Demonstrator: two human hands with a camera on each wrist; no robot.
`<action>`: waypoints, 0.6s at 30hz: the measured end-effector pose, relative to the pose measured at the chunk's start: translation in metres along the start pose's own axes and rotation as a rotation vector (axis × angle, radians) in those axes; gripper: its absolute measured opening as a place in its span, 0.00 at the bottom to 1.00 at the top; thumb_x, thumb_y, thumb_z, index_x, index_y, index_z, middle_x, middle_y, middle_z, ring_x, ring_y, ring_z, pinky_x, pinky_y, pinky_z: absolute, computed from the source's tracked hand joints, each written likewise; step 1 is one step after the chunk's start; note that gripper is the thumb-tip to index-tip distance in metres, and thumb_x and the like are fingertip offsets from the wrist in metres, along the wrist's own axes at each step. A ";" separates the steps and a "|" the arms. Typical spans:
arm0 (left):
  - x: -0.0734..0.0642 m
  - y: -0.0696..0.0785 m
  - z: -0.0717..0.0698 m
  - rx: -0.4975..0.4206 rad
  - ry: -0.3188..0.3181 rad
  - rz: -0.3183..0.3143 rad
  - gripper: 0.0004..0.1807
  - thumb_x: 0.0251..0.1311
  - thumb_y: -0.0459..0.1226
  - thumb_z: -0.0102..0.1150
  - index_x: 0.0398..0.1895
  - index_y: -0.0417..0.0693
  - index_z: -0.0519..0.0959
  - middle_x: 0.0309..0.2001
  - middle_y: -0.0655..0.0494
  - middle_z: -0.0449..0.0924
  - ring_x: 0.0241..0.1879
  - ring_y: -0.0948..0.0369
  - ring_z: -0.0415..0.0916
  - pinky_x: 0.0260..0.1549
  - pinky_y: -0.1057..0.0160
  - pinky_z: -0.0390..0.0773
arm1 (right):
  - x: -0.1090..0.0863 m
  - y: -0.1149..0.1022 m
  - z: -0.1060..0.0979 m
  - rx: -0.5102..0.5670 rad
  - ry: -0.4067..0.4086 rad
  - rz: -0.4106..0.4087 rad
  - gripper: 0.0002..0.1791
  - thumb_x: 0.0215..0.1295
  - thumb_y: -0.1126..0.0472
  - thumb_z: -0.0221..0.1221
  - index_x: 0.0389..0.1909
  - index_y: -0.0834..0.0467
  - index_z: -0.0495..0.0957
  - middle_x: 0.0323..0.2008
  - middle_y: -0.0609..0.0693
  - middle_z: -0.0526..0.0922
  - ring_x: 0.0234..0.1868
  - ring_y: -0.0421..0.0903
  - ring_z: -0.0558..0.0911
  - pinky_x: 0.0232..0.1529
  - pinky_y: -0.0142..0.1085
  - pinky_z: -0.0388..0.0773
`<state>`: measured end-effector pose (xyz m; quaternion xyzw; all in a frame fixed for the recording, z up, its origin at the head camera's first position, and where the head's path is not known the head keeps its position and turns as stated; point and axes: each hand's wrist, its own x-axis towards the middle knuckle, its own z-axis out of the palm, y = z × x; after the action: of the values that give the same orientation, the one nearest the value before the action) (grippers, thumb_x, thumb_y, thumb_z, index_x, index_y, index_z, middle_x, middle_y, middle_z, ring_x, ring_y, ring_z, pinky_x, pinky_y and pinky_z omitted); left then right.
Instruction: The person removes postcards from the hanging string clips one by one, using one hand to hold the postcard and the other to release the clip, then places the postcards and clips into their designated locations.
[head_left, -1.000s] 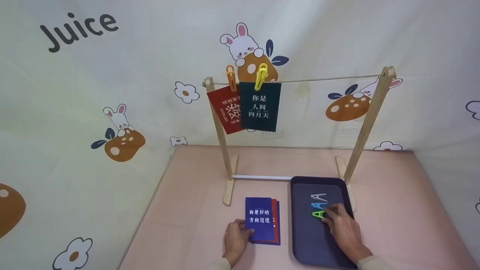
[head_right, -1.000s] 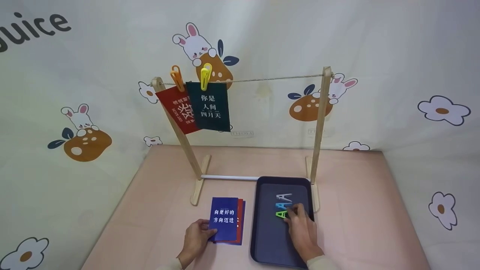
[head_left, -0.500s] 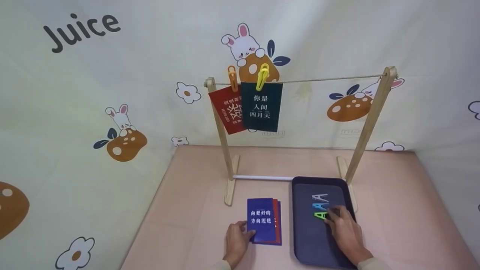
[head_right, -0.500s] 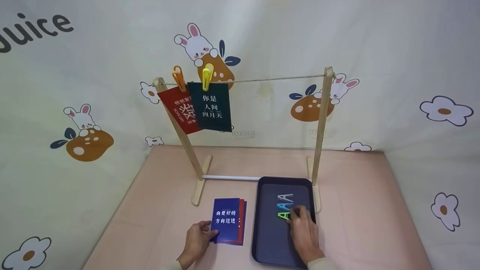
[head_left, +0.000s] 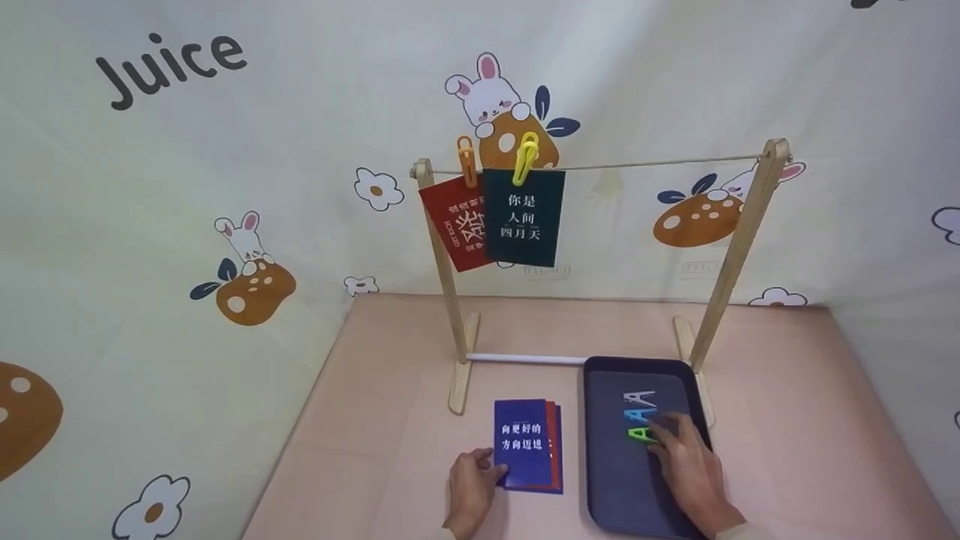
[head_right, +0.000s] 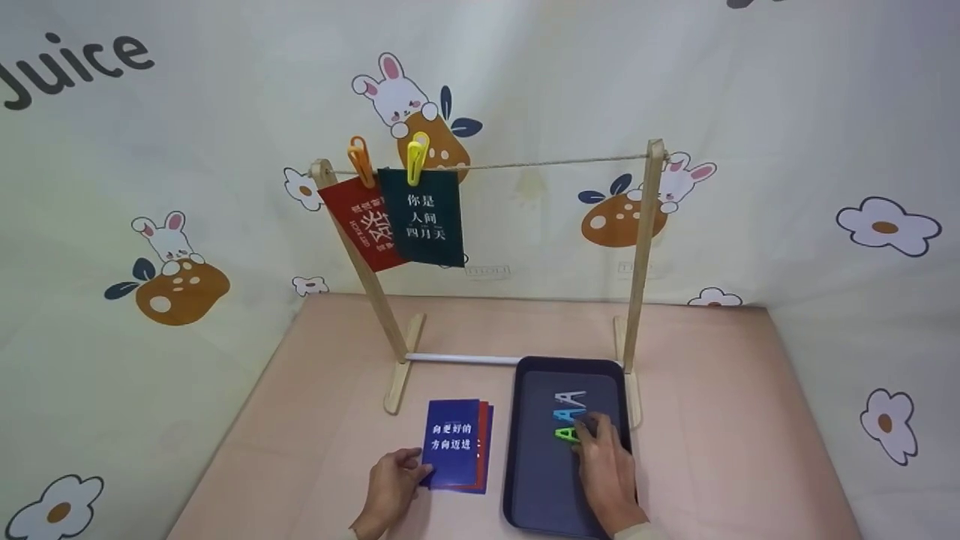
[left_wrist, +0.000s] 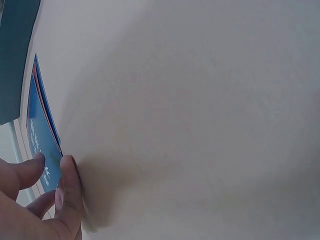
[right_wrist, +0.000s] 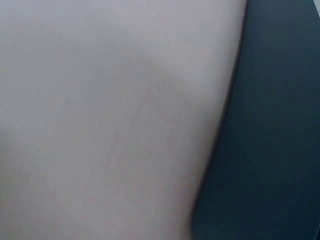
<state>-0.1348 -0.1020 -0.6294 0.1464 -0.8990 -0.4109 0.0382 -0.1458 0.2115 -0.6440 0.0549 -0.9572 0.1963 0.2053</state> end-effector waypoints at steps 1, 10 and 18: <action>-0.001 -0.001 0.000 -0.004 0.006 0.004 0.16 0.48 0.31 0.75 0.42 0.36 0.86 0.28 0.55 0.81 0.31 0.63 0.75 0.30 0.66 0.76 | -0.001 0.000 0.000 -0.001 0.020 -0.014 0.21 0.51 0.66 0.74 0.48 0.58 0.86 0.52 0.58 0.77 0.49 0.59 0.84 0.33 0.48 0.86; -0.005 -0.001 -0.005 -0.060 0.023 0.065 0.13 0.49 0.32 0.74 0.40 0.38 0.87 0.30 0.50 0.87 0.31 0.60 0.83 0.32 0.64 0.84 | 0.006 -0.001 -0.004 0.026 0.212 -0.163 0.17 0.40 0.69 0.78 0.36 0.57 0.88 0.38 0.50 0.81 0.40 0.51 0.86 0.31 0.42 0.86; -0.008 -0.001 -0.008 -0.078 0.022 0.053 0.06 0.53 0.30 0.71 0.34 0.39 0.87 0.31 0.48 0.89 0.30 0.61 0.85 0.32 0.65 0.85 | 0.009 -0.009 -0.009 0.014 0.296 -0.263 0.12 0.38 0.67 0.79 0.26 0.55 0.87 0.25 0.44 0.78 0.28 0.40 0.78 0.24 0.34 0.79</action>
<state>-0.1256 -0.1056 -0.6243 0.1253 -0.8854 -0.4429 0.0647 -0.1494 0.2069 -0.6295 0.1514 -0.8998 0.1803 0.3672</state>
